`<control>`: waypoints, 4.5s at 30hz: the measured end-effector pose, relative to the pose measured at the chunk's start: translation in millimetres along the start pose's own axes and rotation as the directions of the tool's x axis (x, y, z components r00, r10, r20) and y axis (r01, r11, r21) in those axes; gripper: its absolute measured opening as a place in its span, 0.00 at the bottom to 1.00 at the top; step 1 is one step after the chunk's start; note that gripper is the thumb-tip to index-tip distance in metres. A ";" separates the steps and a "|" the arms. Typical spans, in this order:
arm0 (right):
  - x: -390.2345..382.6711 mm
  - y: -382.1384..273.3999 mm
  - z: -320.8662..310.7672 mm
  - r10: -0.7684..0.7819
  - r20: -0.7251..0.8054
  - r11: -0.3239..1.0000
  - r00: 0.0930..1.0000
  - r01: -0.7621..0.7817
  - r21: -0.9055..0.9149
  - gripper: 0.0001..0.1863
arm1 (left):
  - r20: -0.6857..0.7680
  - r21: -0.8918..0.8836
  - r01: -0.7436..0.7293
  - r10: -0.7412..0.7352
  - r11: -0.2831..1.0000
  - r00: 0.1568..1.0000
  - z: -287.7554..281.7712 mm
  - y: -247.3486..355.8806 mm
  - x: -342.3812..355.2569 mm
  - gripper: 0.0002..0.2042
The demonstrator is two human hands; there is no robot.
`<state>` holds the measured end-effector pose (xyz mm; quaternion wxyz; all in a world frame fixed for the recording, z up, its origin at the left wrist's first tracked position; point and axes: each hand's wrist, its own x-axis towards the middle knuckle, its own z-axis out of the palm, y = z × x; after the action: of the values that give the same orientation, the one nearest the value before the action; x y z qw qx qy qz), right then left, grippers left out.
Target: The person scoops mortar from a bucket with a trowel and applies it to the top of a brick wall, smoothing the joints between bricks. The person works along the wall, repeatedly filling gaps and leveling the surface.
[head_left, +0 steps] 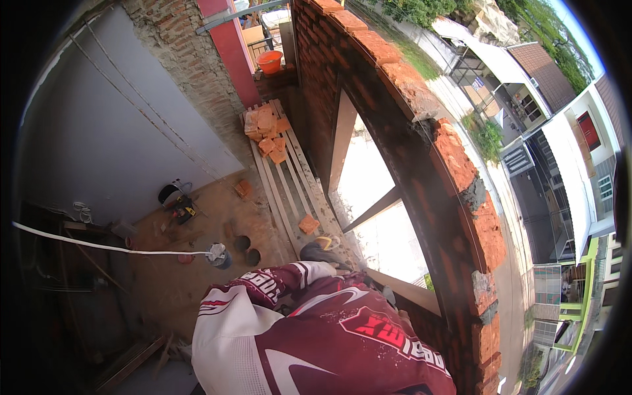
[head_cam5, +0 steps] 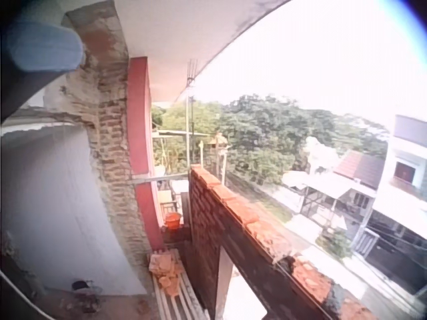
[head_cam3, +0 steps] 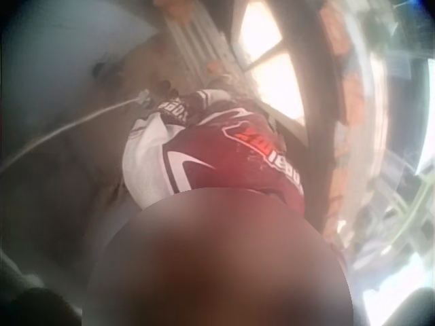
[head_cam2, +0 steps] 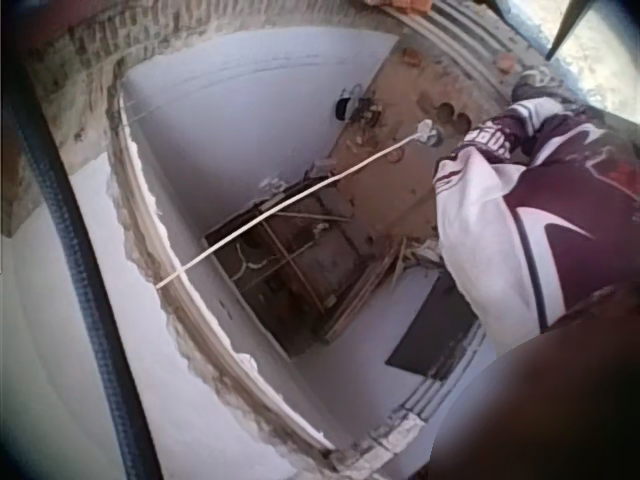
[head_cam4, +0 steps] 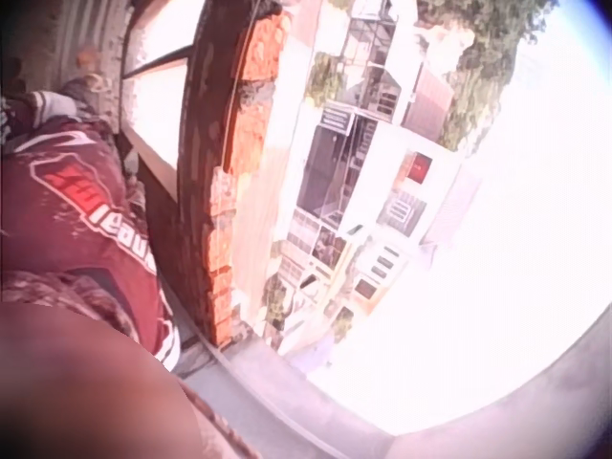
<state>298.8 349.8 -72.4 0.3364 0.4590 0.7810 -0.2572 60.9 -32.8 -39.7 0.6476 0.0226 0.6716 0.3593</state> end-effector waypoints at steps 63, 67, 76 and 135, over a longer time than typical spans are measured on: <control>-62.6 33.2 125.2 0.343 0.133 0.718 0.930 -0.351 0.601 0.61 | -0.204 0.830 0.174 -0.003 0.530 0.979 -45.4 138.7 71.9 0.22; -76.4 26.1 101.2 0.326 0.220 0.743 0.919 -0.393 0.542 0.61 | -0.217 0.887 0.167 0.068 0.431 0.974 -53.2 124.8 83.9 0.22; -77.3 22.1 103.3 0.372 0.155 0.768 0.915 -0.398 0.502 0.45 | -0.209 0.782 0.271 -0.174 0.561 0.962 -92.1 65.4 143.3 0.27; -22.2 -106.7 -41.2 -0.350 0.111 0.892 0.930 0.367 -0.262 0.26 | -0.512 -0.063 0.503 -0.461 0.862 0.725 -12.0 -162.0 38.4 0.24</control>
<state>199.7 319.3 -19.2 0.3680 0.2470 0.8699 -0.2162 114.6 -139.2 -156.5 0.5157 -0.2228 0.8147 0.1442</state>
